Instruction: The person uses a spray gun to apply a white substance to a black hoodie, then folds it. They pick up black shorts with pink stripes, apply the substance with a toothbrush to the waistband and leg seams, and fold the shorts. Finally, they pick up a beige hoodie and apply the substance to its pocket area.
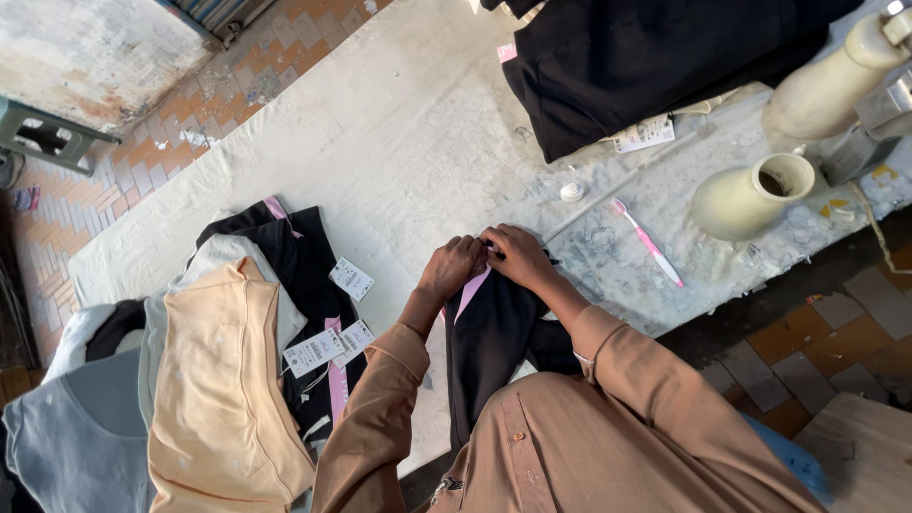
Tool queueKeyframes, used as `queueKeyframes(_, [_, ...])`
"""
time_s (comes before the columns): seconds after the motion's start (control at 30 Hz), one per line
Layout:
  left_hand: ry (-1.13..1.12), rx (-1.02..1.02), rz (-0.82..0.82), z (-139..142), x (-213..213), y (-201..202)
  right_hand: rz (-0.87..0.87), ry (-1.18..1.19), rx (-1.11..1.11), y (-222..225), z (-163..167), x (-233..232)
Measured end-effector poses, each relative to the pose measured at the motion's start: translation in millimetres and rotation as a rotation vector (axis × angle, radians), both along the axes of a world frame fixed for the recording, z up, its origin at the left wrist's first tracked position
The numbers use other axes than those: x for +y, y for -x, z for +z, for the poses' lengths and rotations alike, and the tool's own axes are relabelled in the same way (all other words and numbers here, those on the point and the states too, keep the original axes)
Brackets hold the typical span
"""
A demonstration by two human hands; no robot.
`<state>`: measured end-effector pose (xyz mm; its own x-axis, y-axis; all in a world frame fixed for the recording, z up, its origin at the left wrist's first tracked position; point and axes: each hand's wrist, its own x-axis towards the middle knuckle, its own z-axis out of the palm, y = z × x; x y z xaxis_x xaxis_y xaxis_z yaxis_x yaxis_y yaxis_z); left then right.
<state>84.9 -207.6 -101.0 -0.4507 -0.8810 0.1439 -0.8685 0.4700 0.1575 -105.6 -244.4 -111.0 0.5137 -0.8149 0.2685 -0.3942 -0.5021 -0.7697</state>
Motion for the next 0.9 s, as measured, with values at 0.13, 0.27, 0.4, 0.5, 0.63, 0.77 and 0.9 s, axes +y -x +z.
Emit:
queueKeyframes(0.13, [-0.070,0.037,0.043,8,5,-6,-0.010,0.031,0.000,-1,2,1])
queueKeyframes(0.27, [-0.071,0.087,0.095,20,11,-6,-0.003,0.022,0.007,-2,2,1])
queueKeyframes(0.4, [-0.065,0.078,0.068,32,12,3,-0.020,0.012,0.006,-3,4,-1])
queueKeyframes(0.5, [-0.114,0.028,0.107,37,7,9,-0.037,-0.075,0.019,-5,4,-1])
queueKeyframes(0.63, [-0.153,-0.056,0.097,35,1,11,-0.058,-0.101,0.025,-6,3,0])
queueKeyframes(0.77, [-0.180,-0.082,0.126,24,-7,16,-0.057,-0.119,0.012,-4,1,-1])
queueKeyframes(0.9, [-0.195,-0.063,0.184,12,-14,21,-0.045,-0.103,0.035,-2,-2,-3])
